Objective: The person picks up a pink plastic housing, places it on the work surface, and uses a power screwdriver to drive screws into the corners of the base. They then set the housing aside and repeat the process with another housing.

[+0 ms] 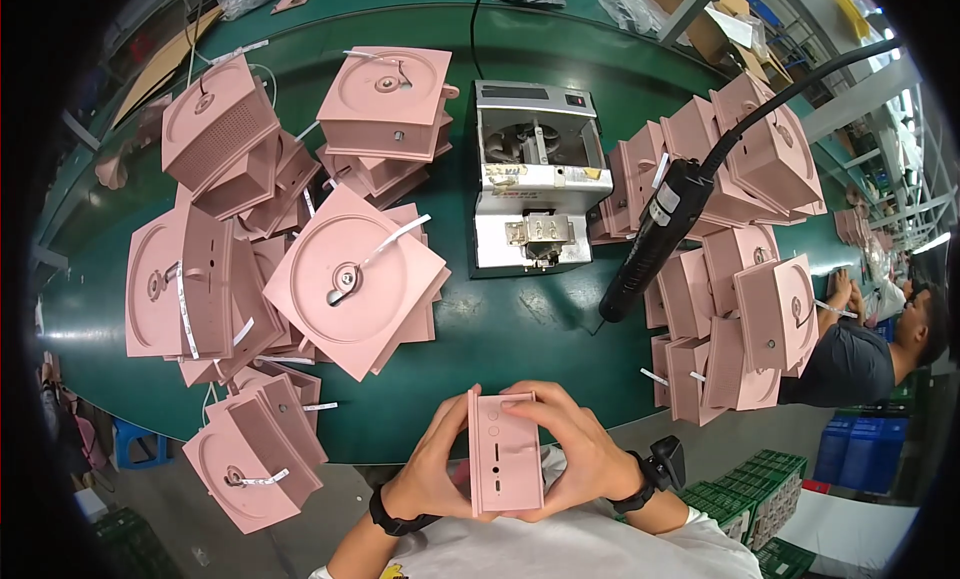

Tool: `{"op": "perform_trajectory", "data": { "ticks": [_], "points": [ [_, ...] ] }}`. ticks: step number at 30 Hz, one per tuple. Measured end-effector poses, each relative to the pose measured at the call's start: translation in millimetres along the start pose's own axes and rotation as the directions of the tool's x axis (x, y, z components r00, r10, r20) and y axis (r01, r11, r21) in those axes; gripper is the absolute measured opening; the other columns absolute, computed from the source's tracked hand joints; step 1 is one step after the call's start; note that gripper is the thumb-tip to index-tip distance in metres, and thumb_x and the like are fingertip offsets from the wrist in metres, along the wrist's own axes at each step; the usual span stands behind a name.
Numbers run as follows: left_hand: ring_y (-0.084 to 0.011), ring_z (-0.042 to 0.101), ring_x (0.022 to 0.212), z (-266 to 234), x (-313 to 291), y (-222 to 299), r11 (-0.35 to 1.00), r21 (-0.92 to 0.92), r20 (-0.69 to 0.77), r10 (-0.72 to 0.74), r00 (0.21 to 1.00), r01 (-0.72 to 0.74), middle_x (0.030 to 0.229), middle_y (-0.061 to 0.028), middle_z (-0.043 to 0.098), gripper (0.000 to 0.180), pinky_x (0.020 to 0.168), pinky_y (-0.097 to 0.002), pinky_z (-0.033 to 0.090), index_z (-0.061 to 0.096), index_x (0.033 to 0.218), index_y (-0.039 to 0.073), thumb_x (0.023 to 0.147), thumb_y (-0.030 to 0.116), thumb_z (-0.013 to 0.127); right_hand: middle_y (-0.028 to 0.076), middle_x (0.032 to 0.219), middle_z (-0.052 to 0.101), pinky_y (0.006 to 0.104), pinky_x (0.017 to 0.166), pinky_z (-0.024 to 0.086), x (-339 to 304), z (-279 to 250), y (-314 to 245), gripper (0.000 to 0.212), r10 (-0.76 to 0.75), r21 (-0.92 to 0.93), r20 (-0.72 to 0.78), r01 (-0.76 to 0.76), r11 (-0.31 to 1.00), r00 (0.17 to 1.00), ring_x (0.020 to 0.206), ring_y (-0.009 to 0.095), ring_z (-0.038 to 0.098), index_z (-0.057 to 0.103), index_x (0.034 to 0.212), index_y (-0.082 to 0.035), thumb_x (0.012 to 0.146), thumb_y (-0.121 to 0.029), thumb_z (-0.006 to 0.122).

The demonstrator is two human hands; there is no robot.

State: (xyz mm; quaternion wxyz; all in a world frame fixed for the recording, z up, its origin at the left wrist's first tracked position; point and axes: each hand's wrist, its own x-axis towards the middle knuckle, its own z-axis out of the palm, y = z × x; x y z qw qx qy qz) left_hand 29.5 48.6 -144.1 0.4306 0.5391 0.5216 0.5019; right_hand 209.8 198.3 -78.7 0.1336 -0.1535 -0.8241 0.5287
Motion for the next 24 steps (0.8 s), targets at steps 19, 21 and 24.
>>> {"op": "perform_trajectory", "data": {
  "ticks": [19,21,24],
  "points": [
    [-0.039,0.05,0.134,12,-13,-12,0.964,-0.248,-0.029,0.092,0.995,-0.096,0.149,-0.0264,0.04,0.133,0.111,-0.0525,0.043,0.015,0.156,0.006,0.058,0.028,0.101,0.02,0.142,0.052,0.0428,0.101,0.05,-16,10,11,0.118,-0.189,-0.094,-0.071,0.182,0.979,0.98,0.123,0.037,0.06,0.041,0.15,-0.009,0.059,-0.063,0.094],
    [-0.0388,0.049,0.134,12,-18,-19,0.969,-0.239,-0.011,0.06,0.998,-0.061,0.149,-0.0263,0.04,0.132,0.111,-0.0525,0.043,0.015,0.156,0.007,0.058,0.028,0.101,0.02,0.143,0.052,0.044,0.099,0.052,-20,12,18,0.117,-0.139,-0.1,-0.116,0.128,0.987,0.983,0.123,0.038,0.06,0.044,0.148,-0.011,0.057,-0.065,0.093],
    [-0.0379,0.049,0.134,11,-14,-14,0.969,-0.226,0.025,-0.093,0.995,0.097,0.149,-0.0265,0.039,0.131,0.11,-0.0516,0.044,0.015,0.156,0.007,0.059,0.025,0.101,0.02,0.143,0.052,0.0443,0.099,0.051,-17,12,25,0.116,-0.115,-0.094,-0.114,0.104,0.99,0.987,0.123,0.039,0.06,0.045,0.148,-0.012,0.056,-0.065,0.093]
  ]
}}
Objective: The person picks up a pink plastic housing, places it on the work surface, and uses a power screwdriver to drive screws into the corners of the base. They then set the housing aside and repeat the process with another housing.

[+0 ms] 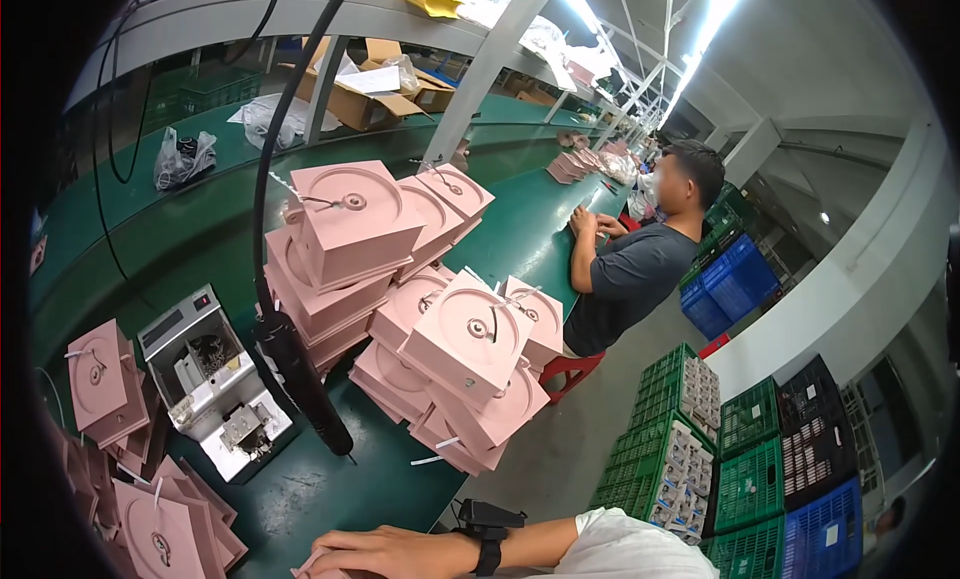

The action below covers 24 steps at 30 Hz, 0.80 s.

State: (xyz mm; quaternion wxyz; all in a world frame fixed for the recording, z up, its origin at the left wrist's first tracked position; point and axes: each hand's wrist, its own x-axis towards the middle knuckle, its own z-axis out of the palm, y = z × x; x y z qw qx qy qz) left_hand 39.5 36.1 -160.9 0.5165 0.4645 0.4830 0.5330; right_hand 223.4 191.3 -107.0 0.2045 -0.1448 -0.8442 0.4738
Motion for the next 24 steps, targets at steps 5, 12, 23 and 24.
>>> {"op": "perform_trajectory", "data": {
  "ticks": [5,12,23,24],
  "points": [
    [-0.0376,0.049,0.135,-2,3,5,1.0,-0.016,0.016,0.01,1.0,-0.01,0.149,-0.0266,0.039,0.133,0.11,-0.0504,0.044,0.012,0.157,0.004,0.059,0.023,0.1,0.02,0.141,0.052,0.0461,0.1,0.05,4,0,-7,0.117,0.058,0.025,0.035,-0.059,0.998,0.998,0.123,0.04,0.058,0.044,0.149,-0.012,0.056,-0.065,0.092],
    [-0.0387,0.043,0.143,3,16,37,0.996,-0.075,-0.102,-0.06,0.993,0.053,0.156,-0.0278,0.038,0.133,0.115,-0.0496,0.04,0.01,0.161,-0.003,0.064,0.02,0.097,0.02,0.139,0.049,0.0467,0.099,0.05,19,-6,-32,0.115,0.222,0.005,0.007,-0.222,0.975,0.975,0.123,0.04,0.056,0.043,0.148,-0.009,0.058,-0.062,0.092],
    [-0.0352,0.049,0.138,0,19,31,0.996,0.032,-0.231,0.086,0.969,-0.081,0.153,-0.0227,0.046,0.1,0.111,-0.0459,0.045,0.034,0.154,-0.008,0.079,0.028,0.088,0.022,0.147,0.043,0.0461,0.106,0.046,33,-13,-45,0.111,0.341,0.007,0.118,-0.345,0.939,0.932,0.132,0.04,0.05,0.03,0.157,-0.01,0.073,-0.055,0.085],
    [-0.034,0.05,0.137,-1,18,32,0.998,-0.052,-0.265,0.024,0.964,-0.039,0.152,-0.0222,0.047,0.099,0.11,-0.0454,0.045,0.033,0.155,-0.008,0.081,0.029,0.087,0.022,0.151,0.04,0.0451,0.107,0.045,35,-16,-48,0.106,0.325,0.001,0.123,-0.328,0.945,0.938,0.135,0.04,0.048,0.027,0.159,-0.01,0.078,-0.051,0.082]
  ]
}}
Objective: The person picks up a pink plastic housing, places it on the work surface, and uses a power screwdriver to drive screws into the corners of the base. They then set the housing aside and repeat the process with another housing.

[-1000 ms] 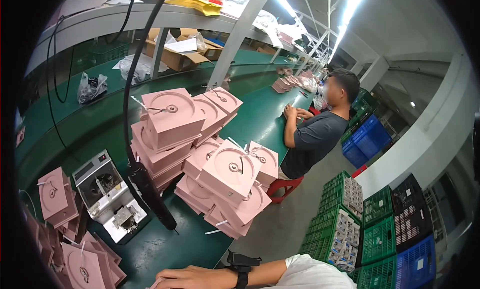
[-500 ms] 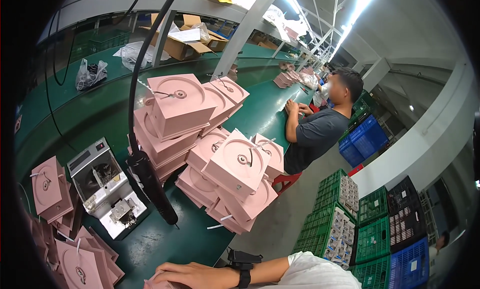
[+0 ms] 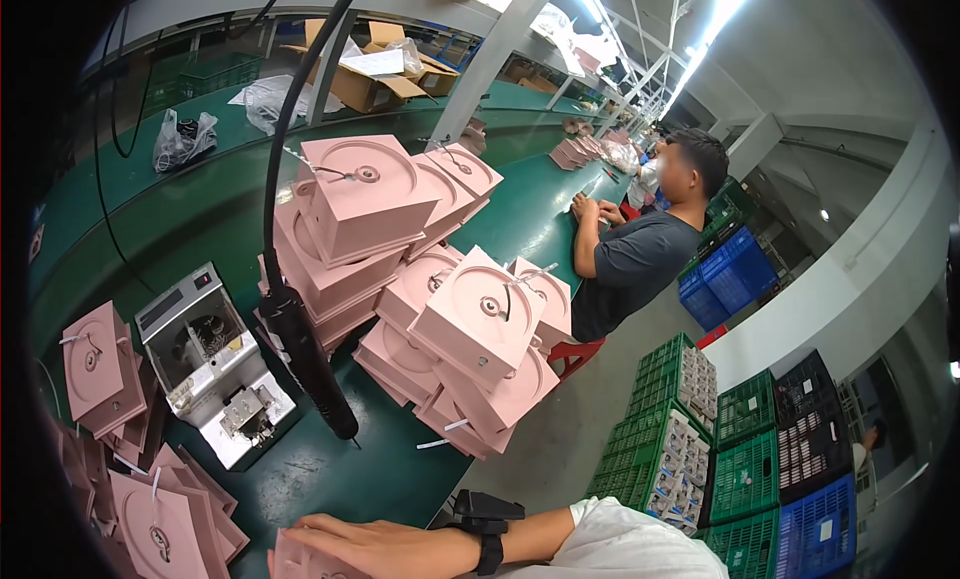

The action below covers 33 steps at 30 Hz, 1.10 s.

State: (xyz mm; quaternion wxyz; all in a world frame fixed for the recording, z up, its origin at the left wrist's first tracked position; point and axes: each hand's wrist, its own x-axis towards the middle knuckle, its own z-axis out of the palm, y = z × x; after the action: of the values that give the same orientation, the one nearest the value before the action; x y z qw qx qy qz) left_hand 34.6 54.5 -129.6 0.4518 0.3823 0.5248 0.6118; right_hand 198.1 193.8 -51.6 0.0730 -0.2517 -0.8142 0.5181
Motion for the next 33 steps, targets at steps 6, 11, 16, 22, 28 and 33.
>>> {"op": "perform_trajectory", "data": {
  "ticks": [6,11,16,22,28,33],
  "points": [
    [-0.0301,0.054,0.132,-12,-6,-8,0.933,-0.318,-0.019,-0.185,0.982,0.17,0.147,-0.0203,0.052,0.086,0.109,-0.0438,0.047,0.034,0.155,-0.007,0.089,0.025,0.079,0.027,0.151,0.038,0.0495,0.113,0.04,27,-9,17,0.098,-0.26,-0.342,-0.419,0.114,0.933,0.87,0.14,0.045,0.041,0.034,0.154,-0.002,0.077,-0.036,0.085],
    [-0.0303,0.056,0.129,-9,2,-33,0.825,-0.473,-0.034,-0.368,0.929,0.309,0.146,-0.0201,0.052,0.074,0.108,-0.0433,0.047,0.036,0.153,-0.006,0.094,0.017,0.073,0.029,0.156,0.029,0.0535,0.114,0.035,49,-25,13,0.095,-0.267,-0.516,-0.687,-0.196,0.834,0.676,0.141,0.048,0.035,0.027,0.157,0.001,0.083,-0.028,0.08],
    [-0.0315,0.054,0.129,-17,10,-39,0.937,-0.065,-0.101,-0.349,0.932,0.343,0.151,-0.0195,0.048,0.071,0.111,-0.0435,0.044,0.038,0.152,-0.005,0.094,0.015,0.072,0.029,0.15,0.038,0.051,0.106,0.043,56,-30,17,0.088,-0.326,-0.49,-0.86,-0.456,0.743,0.393,0.129,0.047,0.048,0.03,0.155,0.003,0.085,-0.021,0.078],
    [-0.0308,0.049,0.134,-11,19,-62,0.971,0.239,-0.3,0.065,0.952,0.009,0.147,-0.0215,0.049,0.072,0.117,-0.045,0.034,0.036,0.153,-0.005,0.094,0.015,0.07,0.022,0.117,0.06,0.0416,0.089,0.052,78,-44,63,0.065,-0.157,-0.249,-0.859,-0.129,0.96,0.488,0.101,0.037,0.062,0.041,0.145,0.004,0.092,-0.017,0.073],
    [-0.0345,0.059,0.119,12,25,-39,0.934,0.354,-0.261,0.151,0.954,-0.051,0.135,-0.0226,0.057,0.059,0.119,-0.0473,0.031,0.044,0.145,-0.005,0.091,0.008,0.063,0.007,0.079,0.061,0.0332,0.061,0.051,62,-53,40,0.031,-0.023,0.167,-0.826,0.284,0.944,0.564,0.065,0.018,0.061,0.054,0.108,-0.004,0.092,-0.02,0.075],
    [-0.0341,0.057,0.12,-4,15,-43,0.864,0.503,-0.076,0.076,0.994,-0.028,0.128,-0.0199,0.061,0.056,0.121,-0.0565,0.022,0.049,0.137,-0.002,0.088,0.015,0.069,0.006,0.074,0.061,0.0325,0.058,0.052,51,-38,1,0.051,-0.267,0.416,-0.719,0.706,0.573,0.641,0.061,0.017,0.061,0.052,0.101,-0.008,0.087,-0.048,0.082]
  ]
}}
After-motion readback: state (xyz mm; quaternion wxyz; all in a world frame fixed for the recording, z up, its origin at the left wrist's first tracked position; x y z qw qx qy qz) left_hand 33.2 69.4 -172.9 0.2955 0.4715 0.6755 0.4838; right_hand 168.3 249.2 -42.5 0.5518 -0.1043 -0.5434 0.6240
